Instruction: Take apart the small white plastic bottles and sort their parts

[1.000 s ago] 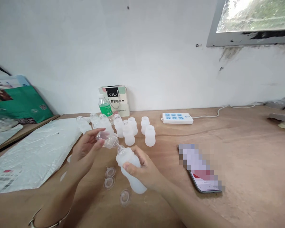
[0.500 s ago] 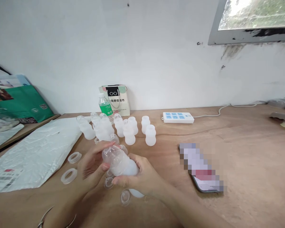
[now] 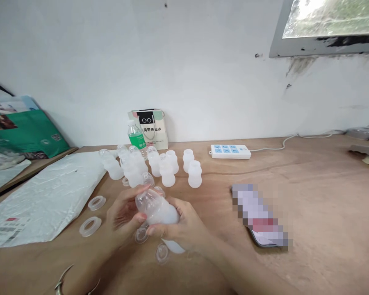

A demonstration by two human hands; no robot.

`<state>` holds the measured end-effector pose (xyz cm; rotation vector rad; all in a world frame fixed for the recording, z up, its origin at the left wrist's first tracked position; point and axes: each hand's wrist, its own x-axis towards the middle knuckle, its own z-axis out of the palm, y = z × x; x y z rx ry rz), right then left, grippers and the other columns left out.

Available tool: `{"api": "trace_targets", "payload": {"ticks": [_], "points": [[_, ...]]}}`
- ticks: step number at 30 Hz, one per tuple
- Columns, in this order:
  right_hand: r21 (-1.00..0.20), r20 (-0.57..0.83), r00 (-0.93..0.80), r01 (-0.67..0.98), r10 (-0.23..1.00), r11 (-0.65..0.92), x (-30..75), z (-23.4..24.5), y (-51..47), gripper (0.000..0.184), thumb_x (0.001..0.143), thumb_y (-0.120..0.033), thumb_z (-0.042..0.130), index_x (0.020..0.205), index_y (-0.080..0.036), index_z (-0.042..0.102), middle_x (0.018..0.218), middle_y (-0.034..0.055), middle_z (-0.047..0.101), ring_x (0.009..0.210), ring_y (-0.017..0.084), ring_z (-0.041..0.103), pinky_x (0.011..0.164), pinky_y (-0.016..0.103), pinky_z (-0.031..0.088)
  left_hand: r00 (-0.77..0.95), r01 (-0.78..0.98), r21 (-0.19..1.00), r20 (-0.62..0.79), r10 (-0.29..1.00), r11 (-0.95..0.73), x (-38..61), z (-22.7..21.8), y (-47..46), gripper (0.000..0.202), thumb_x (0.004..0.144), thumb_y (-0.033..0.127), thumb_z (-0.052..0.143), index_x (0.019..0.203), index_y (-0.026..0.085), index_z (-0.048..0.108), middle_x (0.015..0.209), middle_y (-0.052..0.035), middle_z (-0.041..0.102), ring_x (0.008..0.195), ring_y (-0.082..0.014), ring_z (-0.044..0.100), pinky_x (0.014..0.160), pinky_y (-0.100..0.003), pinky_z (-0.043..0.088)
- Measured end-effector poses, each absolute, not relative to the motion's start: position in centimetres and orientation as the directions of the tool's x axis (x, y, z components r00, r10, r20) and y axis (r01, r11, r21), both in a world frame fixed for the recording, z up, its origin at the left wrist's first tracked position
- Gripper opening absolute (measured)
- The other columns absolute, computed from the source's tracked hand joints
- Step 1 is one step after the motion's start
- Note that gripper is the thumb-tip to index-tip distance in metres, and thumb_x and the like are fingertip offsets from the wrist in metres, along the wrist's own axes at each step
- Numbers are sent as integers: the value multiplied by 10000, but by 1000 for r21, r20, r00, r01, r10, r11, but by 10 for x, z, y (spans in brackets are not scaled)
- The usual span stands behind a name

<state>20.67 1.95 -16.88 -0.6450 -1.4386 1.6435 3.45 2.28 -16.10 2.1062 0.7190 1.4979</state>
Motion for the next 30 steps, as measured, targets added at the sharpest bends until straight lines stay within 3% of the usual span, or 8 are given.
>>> {"api": "trace_targets", "payload": {"ticks": [6, 11, 13, 16, 18, 20, 27, 30], "points": [[-969, 178, -476, -239, 861, 69, 201, -180, 25, 429, 668, -512, 733, 919, -188, 608, 733, -16, 527, 639, 123, 444, 568, 244, 367, 294, 252, 651, 653, 698, -716, 35, -159, 25, 372, 903, 344, 512, 1272, 303, 505, 1122, -74, 660, 905, -204, 651, 769, -328, 546], [-986, 165, -472, -66, 866, 152, 205, -182, 28, 407, 731, -411, 684, 1057, -218, 533, 891, 14, 553, 734, 152, 481, 637, 273, 396, 313, 297, 652, 623, 717, -697, 34, -158, 33, 498, 919, 428, 448, 1385, 267, 377, 1239, -111, 600, 1115, -246, 577, 936, -407, 477], [-976, 179, -445, 28, 878, 214, 209, -183, 30, 343, 742, -372, 668, 1008, -215, 516, 921, 22, 552, 777, 170, 498, 666, 292, 413, 205, 260, 655, 681, 703, -710, 30, -156, 39, 546, 913, 484, 419, 1400, 248, 341, 1250, -124, 582, 1132, -251, 560, 948, -427, 463], [-968, 197, -309, 88, 930, 234, 215, -187, 36, 335, 777, -380, 645, 1024, -223, 481, 1022, 43, 559, 926, 206, 526, 768, 336, 446, -128, 252, 642, 764, 633, -724, 17, -152, 51, 441, 922, 466, 394, 1284, 222, 458, 1162, -110, 612, 1064, -230, 585, 894, -398, 479], [-975, 194, -218, 66, 956, 213, 219, -190, 44, 372, 786, -401, 640, 1064, -236, 457, 1096, 51, 559, 1016, 217, 525, 846, 363, 445, -306, 266, 659, 750, 587, -703, 8, -148, 58, 353, 921, 430, 406, 1170, 212, 529, 1076, -88, 635, 992, -205, 605, 838, -357, 490], [-976, 197, -147, 64, 969, 208, 221, -193, 54, 407, 763, -404, 662, 1071, -242, 453, 1127, 54, 564, 1059, 226, 523, 891, 386, 433, -378, 266, 689, 718, 584, -674, 1, -144, 63, 296, 909, 407, 436, 1078, 203, 567, 1025, -75, 641, 944, -188, 612, 799, -325, 491], [-946, 237, -83, 205, 968, 250, 216, -201, 79, 413, 725, -390, 677, 1052, -208, 504, 1081, 63, 622, 1003, 239, 569, 891, 421, 431, -365, 479, 740, 657, 660, -472, -19, -132, 67, 232, 855, 363, 497, 993, 196, 581, 988, -62, 657, 971, -195, 612, 810, -310, 490], [-942, 252, -102, 202, 962, 268, 212, -207, 88, 453, 738, -378, 663, 1124, -219, 489, 1157, 67, 604, 1048, 234, 562, 925, 423, 422, -321, 689, 686, 580, 748, -236, -41, -131, 75, 265, 831, 355, 457, 1005, 197, 579, 1034, -76, 665, 975, -229, 619, 825, -348, 490]]}}
